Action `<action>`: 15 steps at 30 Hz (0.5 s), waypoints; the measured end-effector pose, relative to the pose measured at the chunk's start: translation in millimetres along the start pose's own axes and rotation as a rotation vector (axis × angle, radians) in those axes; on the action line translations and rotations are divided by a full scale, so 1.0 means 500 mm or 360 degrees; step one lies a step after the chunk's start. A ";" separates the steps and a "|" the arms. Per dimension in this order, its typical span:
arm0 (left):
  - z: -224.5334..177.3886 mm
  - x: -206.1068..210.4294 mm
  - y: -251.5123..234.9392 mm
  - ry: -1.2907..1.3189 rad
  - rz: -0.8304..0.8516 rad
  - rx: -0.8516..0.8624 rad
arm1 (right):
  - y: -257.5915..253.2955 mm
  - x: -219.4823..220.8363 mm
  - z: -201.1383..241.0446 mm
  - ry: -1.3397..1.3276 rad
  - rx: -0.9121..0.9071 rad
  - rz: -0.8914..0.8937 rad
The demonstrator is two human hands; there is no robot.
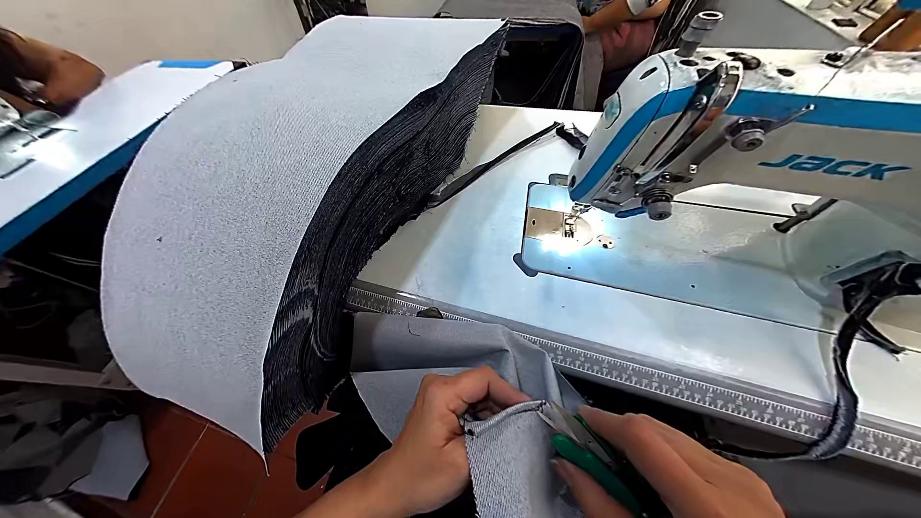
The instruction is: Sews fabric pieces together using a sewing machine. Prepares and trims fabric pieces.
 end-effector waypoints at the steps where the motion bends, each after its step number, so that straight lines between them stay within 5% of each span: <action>1: 0.001 0.000 0.000 0.0002 -0.0001 -0.0002 | 0.000 0.001 0.000 -0.0002 0.0004 0.0002; 9: 0.002 0.005 -0.003 0.0033 0.0026 0.0000 | 0.003 -0.010 -0.008 -0.0044 0.0039 -0.0174; 15: 0.003 0.004 -0.001 0.0025 0.0010 -0.0013 | 0.005 -0.002 -0.007 0.0007 0.0013 -0.0015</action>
Point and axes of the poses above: each hand's wrist, its own y-axis away from the middle knuckle, its own x-axis out of the palm, z = x × y, the point moved 8 cm from there along -y, towards the middle knuckle, and after that the axes turned 1 degree about z, right-handed, at the moved point
